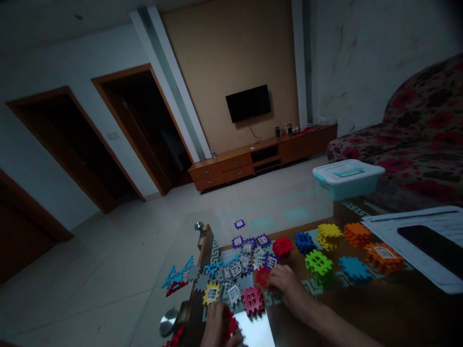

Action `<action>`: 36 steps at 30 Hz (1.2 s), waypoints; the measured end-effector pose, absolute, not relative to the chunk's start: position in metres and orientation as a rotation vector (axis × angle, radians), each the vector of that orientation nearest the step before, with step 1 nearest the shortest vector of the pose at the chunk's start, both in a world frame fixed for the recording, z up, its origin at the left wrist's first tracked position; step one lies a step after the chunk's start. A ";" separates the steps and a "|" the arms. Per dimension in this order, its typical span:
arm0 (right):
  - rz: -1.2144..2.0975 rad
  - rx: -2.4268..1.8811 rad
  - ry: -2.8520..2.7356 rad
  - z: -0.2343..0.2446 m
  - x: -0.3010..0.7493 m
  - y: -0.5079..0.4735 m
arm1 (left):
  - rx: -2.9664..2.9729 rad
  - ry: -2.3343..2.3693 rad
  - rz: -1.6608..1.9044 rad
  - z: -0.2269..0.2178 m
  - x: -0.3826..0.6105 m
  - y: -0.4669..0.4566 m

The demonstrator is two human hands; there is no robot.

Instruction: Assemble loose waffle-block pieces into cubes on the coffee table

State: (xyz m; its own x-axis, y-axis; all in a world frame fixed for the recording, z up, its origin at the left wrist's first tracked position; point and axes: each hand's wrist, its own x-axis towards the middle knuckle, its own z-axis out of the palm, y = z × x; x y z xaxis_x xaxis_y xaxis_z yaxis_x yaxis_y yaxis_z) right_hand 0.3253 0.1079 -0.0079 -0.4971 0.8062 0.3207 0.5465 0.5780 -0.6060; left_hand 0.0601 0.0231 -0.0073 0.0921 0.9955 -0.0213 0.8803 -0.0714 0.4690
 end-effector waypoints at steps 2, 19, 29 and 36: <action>0.613 -1.120 -2.211 -0.008 0.325 0.106 | 2.011 1.756 0.454 0.001 0.074 0.031; 0.739 -1.143 -2.178 -0.018 0.330 0.114 | 2.111 1.757 0.119 0.011 0.142 0.084; 0.832 -1.324 -2.210 0.019 0.337 0.099 | 1.965 1.740 0.111 0.024 0.146 0.073; 0.730 -1.005 -2.173 0.016 0.317 0.092 | 1.971 1.711 0.143 0.019 0.126 0.069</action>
State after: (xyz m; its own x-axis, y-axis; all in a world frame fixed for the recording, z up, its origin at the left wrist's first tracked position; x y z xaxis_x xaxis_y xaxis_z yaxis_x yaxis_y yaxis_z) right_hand 0.3169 0.0919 0.0160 -0.5125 0.8021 0.3066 0.4544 0.5563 -0.6957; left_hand 0.1265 0.0686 0.0189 0.1957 0.9476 -0.2525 0.8924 -0.0652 0.4466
